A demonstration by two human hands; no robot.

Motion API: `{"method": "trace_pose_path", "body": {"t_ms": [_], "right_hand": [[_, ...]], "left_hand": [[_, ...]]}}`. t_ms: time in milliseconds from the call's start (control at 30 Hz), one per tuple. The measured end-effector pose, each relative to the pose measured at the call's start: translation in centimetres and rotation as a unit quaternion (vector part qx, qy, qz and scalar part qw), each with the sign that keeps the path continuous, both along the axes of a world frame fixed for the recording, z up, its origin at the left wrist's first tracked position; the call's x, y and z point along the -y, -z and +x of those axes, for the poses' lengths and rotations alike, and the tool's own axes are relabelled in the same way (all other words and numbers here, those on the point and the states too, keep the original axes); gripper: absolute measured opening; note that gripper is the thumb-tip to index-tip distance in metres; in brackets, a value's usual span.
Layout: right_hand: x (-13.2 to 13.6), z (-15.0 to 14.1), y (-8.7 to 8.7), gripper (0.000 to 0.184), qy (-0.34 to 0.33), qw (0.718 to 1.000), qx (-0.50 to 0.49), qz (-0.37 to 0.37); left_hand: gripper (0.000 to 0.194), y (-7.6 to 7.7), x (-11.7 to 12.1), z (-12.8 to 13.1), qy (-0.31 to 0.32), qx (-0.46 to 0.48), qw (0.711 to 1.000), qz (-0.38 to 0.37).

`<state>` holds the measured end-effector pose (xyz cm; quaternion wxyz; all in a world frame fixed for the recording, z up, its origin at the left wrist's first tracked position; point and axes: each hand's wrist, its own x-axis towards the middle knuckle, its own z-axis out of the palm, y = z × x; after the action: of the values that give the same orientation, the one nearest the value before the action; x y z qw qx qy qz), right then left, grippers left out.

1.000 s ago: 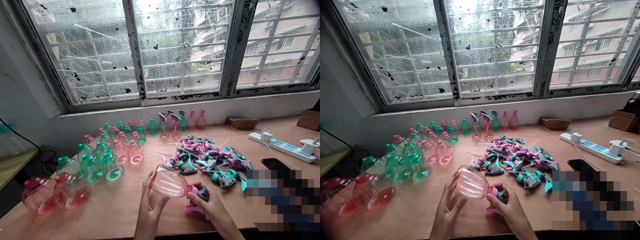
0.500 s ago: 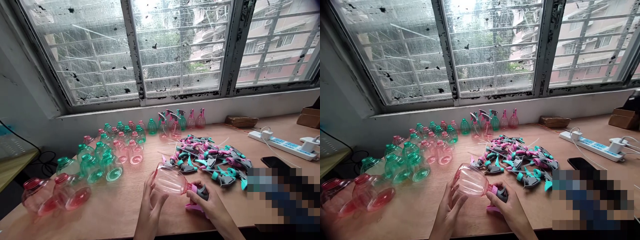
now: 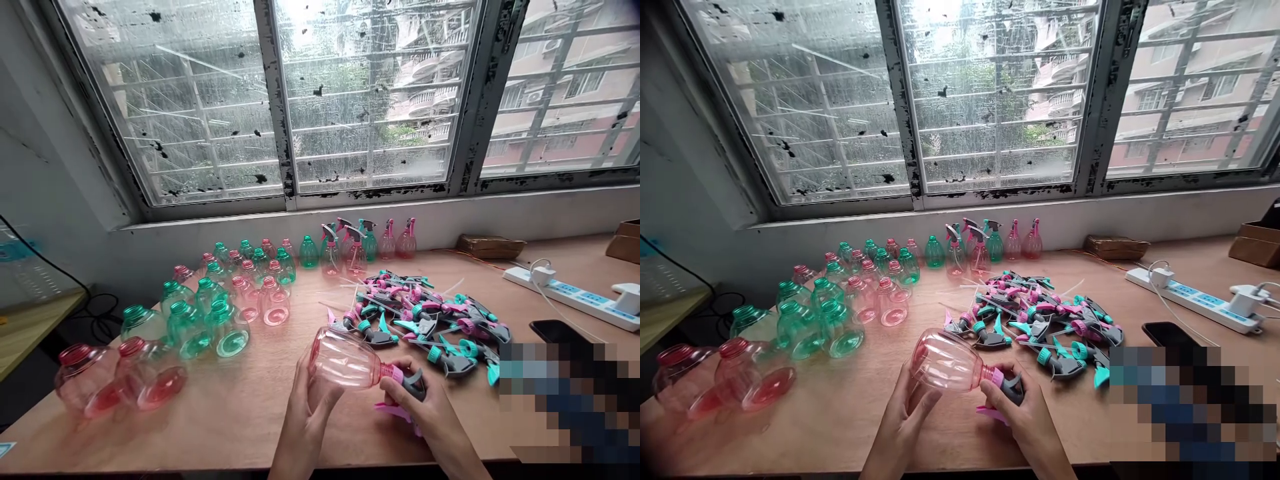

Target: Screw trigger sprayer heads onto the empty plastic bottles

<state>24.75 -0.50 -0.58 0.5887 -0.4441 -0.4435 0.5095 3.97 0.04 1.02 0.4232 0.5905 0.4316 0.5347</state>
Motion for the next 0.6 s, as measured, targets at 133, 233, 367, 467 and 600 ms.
{"method": "trace_pose_path", "body": {"t_ms": [133, 233, 367, 467, 600], "right_hand": [[-0.2, 0.2, 0.4, 0.041, 0.011, 1.000, -0.007, 0.000], [0.1, 0.1, 0.1, 0.040, -0.010, 1.000, -0.019, -0.008], [0.6, -0.2, -0.8, 0.036, -0.067, 0.996, -0.040, -0.044], [0.5, -0.3, -0.9, 0.037, -0.056, 0.997, -0.039, -0.040], [0.1, -0.1, -0.6, 0.038, -0.025, 0.999, -0.021, -0.015]], "left_hand": [[0.064, 0.1, 0.2, 0.0, -0.014, -0.009, 1.000, 0.014], [0.077, -0.2, 0.5, 0.1, -0.003, -0.009, 1.000, 0.016], [0.072, -0.5, 0.4, 0.0, 0.021, 0.022, 0.999, -0.012], [0.067, -0.2, 0.2, -0.1, 0.014, 0.024, 1.000, -0.006], [0.067, -0.1, 0.1, 0.1, -0.016, 0.001, 1.000, 0.027]]}}
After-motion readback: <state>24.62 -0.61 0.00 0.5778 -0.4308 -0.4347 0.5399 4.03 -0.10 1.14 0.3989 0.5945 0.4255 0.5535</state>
